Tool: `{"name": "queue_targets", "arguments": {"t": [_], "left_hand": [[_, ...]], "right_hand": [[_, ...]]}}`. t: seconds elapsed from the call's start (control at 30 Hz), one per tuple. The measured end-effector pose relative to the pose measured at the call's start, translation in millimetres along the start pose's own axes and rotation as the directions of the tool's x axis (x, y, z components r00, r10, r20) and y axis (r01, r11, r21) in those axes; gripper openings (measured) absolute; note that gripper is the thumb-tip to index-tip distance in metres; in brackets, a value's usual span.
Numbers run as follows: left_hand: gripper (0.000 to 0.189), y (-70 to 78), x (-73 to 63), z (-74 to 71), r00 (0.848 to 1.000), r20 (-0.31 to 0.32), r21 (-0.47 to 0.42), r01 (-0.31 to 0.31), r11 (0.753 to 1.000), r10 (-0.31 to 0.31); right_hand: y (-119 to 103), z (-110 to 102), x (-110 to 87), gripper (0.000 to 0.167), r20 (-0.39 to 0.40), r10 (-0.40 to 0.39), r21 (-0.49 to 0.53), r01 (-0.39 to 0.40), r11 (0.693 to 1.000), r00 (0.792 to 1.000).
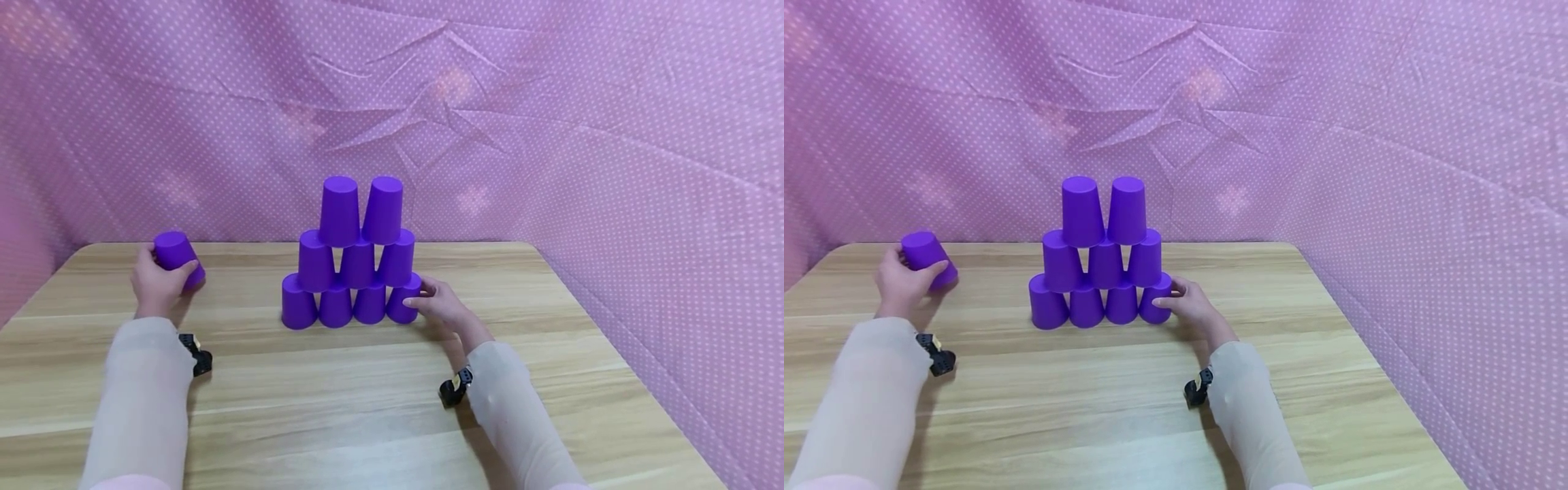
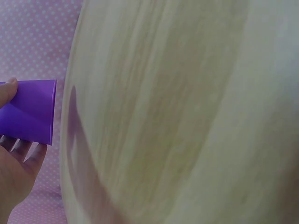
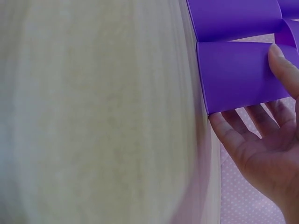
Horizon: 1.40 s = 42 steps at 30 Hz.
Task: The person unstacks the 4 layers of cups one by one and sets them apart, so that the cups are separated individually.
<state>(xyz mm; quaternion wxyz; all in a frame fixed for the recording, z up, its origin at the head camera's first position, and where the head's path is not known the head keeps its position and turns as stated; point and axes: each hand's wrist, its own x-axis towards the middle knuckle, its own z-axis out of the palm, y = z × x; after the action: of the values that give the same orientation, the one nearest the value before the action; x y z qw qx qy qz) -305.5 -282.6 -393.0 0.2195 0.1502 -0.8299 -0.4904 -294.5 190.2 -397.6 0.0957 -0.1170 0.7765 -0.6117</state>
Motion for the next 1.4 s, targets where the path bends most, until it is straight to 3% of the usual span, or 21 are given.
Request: {"name": "queue_targets", "arguments": {"t": [0.13, 0.4, 0.67, 1.4], "left_hand": [[0.068, 11.8, -12.6, 1.2, 1.000, -0.004, -0.016, 0.022, 1.000, -0.022], [0.070, 6.4, -16.0, 3.0, 0.999, 0.014, -0.002, 0.050, 0.999, -0.050], [0.076, 2.2, -16.5, 3.4, 0.991, 0.078, -0.018, 0.112, 0.994, -0.110], [0.079, 1.8, -11.8, 5.8, 0.995, 0.057, -0.003, 0.088, 0.996, -0.088]], "right_hand": [[1.0, -0.2, 0.0, 0.046, -0.006, -0.019, -0.001, 0.019, 1.000, 1.000], [-3.7, 0.4, -2.2, 0.045, -0.003, 0.004, 0.018, -0.004, 1.000, 1.000], [-3.6, 0.8, -1.0, 0.046, 0.007, 0.013, 0.002, -0.013, 1.000, 1.000], [-4.2, 1.9, -1.9, 0.044, -0.030, 0.018, -0.007, -0.018, 1.000, 0.999]]}}
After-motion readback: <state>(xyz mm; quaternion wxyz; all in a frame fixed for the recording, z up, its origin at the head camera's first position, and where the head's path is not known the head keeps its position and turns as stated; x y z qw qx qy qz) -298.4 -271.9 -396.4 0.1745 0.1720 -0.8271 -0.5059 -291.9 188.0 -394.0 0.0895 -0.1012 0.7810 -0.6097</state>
